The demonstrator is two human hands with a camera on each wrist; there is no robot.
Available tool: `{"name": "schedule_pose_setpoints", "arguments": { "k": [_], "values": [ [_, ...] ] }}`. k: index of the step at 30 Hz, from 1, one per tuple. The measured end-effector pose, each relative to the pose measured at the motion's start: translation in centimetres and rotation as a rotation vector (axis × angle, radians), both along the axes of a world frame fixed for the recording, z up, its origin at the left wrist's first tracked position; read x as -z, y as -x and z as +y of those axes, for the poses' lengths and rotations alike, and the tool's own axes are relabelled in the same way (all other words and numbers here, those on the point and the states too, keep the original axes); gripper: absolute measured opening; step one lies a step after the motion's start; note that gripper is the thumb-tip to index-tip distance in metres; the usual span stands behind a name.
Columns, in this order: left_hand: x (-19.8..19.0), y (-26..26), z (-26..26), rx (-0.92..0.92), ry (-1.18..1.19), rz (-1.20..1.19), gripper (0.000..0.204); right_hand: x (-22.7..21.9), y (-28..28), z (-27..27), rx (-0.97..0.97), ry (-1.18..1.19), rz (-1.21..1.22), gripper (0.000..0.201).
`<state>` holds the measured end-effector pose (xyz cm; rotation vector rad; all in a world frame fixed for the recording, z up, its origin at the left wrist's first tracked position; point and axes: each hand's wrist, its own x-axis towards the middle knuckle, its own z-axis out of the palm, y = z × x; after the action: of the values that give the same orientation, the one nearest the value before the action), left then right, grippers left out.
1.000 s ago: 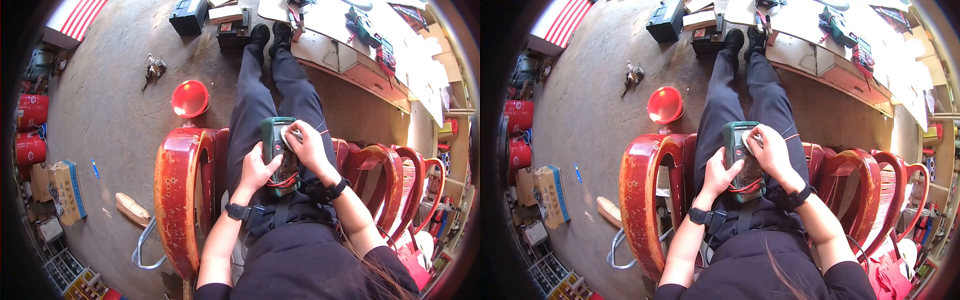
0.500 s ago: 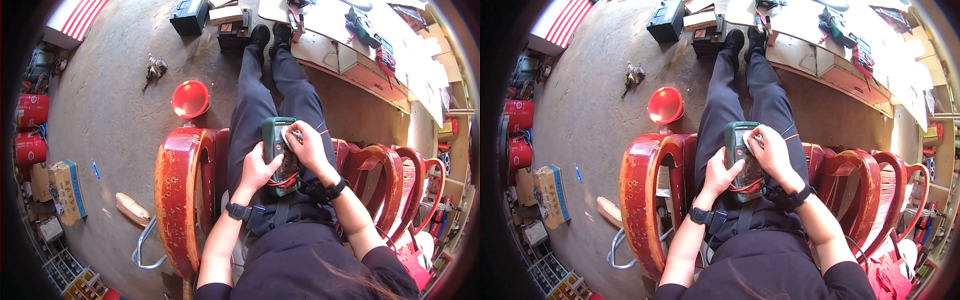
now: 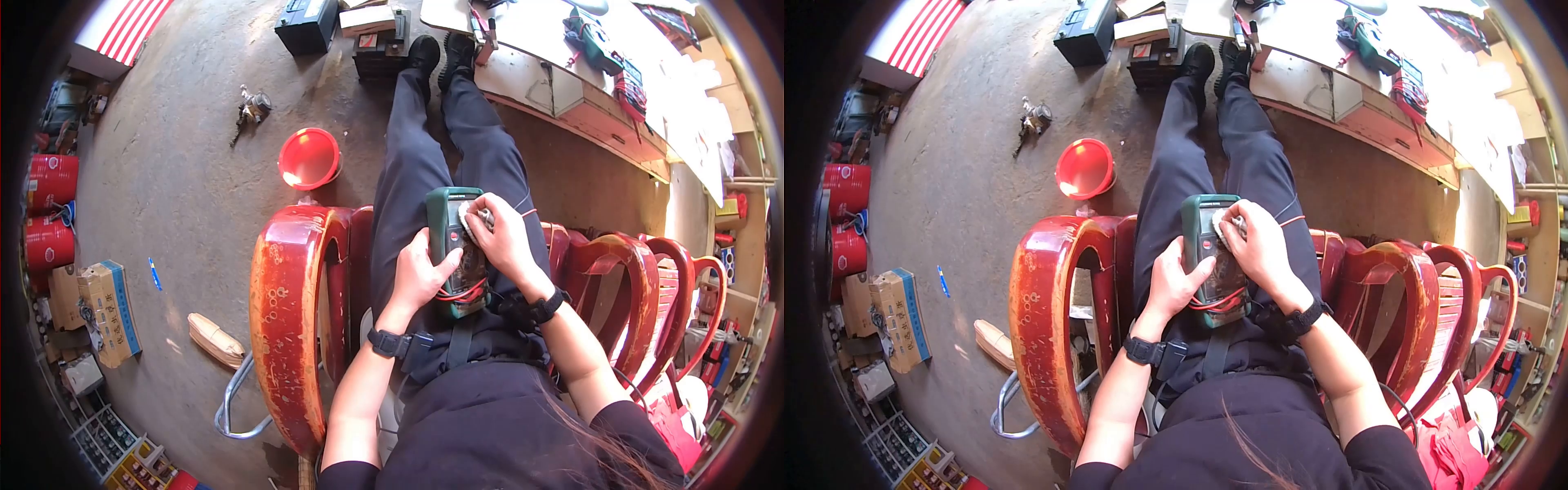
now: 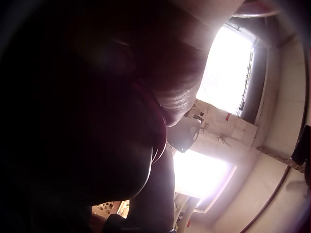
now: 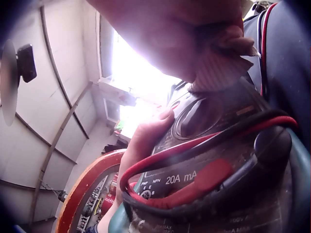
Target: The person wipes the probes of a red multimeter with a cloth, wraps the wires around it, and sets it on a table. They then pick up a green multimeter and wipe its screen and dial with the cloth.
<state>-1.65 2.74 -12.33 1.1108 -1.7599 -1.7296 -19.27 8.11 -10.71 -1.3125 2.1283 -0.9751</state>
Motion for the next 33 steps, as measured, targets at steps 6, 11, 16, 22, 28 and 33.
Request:
{"name": "schedule_pose_setpoints", "arguments": {
  "k": [6,11,16,22,28,33],
  "values": [
    [0.3,0.0,0.0,0.003,0.005,0.001,0.036,0.2,0.0,0.0,0.008,-0.002,-0.009,0.015],
    [0.1,0.0,0.0,0.006,0.006,0.015,0.037,0.2,0.0,0.0,0.009,-0.016,-0.017,0.015],
    [0.3,0.0,0.0,0.003,-0.015,0.029,0.037,0.2,-0.1,0.0,0.020,-0.020,-0.035,0.016],
    [0.3,0.0,-0.1,-0.015,-0.003,0.039,0.038,0.2,-0.1,0.0,0.022,-0.032,-0.038,0.017],
    [0.9,-0.1,0.0,0.006,-0.009,0.022,0.040,0.6,0.0,0.1,0.016,-0.022,-0.050,0.015],
    [0.9,-0.1,0.0,0.009,0.025,0.006,0.040,0.9,0.0,0.1,0.047,-0.018,-0.135,0.015]
  ]
}}
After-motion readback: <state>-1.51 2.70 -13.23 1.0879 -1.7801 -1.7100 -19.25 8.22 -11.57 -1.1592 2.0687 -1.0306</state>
